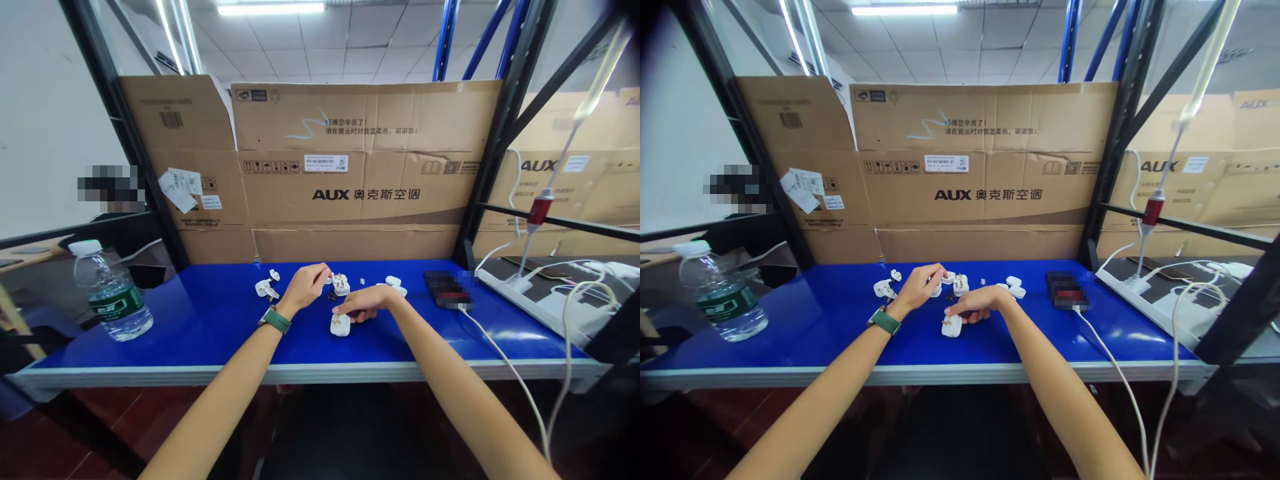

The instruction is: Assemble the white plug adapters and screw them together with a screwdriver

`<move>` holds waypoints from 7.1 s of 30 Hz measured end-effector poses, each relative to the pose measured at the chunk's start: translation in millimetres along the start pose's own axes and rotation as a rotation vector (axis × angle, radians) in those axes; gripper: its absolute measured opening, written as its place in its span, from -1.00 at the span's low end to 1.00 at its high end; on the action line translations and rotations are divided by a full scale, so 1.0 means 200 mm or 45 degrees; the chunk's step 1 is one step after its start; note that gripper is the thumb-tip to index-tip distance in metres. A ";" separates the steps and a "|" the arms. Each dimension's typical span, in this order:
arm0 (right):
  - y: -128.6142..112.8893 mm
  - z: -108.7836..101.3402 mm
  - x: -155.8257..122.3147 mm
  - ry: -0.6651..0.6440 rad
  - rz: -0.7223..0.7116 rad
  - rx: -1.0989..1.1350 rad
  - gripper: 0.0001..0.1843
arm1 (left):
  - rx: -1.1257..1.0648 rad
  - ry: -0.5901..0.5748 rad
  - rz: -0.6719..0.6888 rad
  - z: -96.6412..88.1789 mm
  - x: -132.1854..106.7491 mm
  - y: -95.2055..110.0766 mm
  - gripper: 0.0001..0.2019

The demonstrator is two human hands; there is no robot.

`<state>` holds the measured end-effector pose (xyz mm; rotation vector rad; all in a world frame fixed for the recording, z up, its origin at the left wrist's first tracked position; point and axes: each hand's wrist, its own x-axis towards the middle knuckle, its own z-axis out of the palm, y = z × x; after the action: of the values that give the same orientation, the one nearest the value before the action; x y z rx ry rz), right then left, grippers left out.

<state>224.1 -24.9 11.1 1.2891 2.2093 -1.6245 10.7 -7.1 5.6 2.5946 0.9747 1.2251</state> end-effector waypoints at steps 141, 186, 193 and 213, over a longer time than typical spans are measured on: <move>-0.17 0.11 0.01 0.448 -1.339 1.081 -0.57 | -0.321 -0.932 -0.192 0.01 -0.04 -0.12 -0.39; -0.10 0.07 0.10 0.942 -1.223 0.428 -0.54 | -0.300 -0.945 -0.207 -0.02 -0.04 -0.08 -0.43; -0.08 0.05 0.14 1.119 -1.197 0.237 -0.69 | -0.329 -0.945 -0.232 0.01 -0.05 -0.13 -0.35; -0.09 0.05 0.03 1.039 -1.284 0.094 -0.72 | -0.231 -0.969 -0.304 -0.03 -0.04 -0.07 -0.37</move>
<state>204.2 -31.3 17.4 0.9737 3.7726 -1.5247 -3.9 -1.7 -1.2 2.3756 0.9002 0.2023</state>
